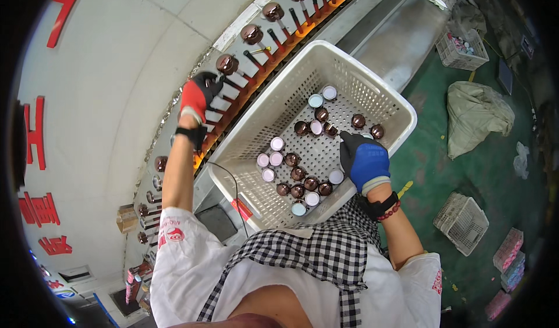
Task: Unloading small round plastic components from a rotating industrial machine and placing them into a plastic basket.
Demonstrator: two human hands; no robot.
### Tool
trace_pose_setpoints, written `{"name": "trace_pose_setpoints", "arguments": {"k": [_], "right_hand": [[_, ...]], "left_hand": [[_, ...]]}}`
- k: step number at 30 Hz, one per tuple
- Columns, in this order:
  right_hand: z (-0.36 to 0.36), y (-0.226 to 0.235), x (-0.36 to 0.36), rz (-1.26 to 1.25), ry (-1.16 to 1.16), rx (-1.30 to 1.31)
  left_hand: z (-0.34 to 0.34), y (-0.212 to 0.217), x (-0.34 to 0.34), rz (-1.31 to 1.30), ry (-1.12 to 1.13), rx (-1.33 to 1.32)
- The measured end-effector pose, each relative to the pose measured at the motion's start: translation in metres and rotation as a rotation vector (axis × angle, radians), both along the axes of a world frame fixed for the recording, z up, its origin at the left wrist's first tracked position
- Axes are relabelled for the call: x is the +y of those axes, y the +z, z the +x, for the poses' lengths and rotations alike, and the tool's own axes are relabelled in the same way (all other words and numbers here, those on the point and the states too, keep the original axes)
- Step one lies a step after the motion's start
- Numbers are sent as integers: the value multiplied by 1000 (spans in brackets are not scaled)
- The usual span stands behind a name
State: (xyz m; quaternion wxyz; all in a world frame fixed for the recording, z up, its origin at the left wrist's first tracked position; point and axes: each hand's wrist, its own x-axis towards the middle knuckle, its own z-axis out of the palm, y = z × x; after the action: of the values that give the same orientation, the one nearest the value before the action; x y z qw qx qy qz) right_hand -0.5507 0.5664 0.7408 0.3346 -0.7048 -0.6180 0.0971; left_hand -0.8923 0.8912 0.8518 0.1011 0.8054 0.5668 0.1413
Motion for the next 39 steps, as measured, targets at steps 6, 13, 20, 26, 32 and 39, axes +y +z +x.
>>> {"name": "trace_pose_setpoints", "arguments": {"k": [6, 13, 20, 26, 32, 39], "right_hand": [[0, 4, 0, -65, 31, 4], [-8, 4, 2, -31, 55, 8], [-8, 6, -5, -84, -3, 31], [-7, 2, -3, -209, 1, 44], [-14, -9, 7, -127, 50, -5], [-2, 1, 2, -216, -10, 12]], "left_hand": [[-24, -14, -66, 397, -334, 110], [-98, 19, -30, -204, 223, -95], [-40, 14, -197, -123, -327, 82], [-14, 28, -111, 294, -306, 1], [-43, -8, 15, -165, 121, -32], [19, -35, -164, 24, -624, -13]]}}
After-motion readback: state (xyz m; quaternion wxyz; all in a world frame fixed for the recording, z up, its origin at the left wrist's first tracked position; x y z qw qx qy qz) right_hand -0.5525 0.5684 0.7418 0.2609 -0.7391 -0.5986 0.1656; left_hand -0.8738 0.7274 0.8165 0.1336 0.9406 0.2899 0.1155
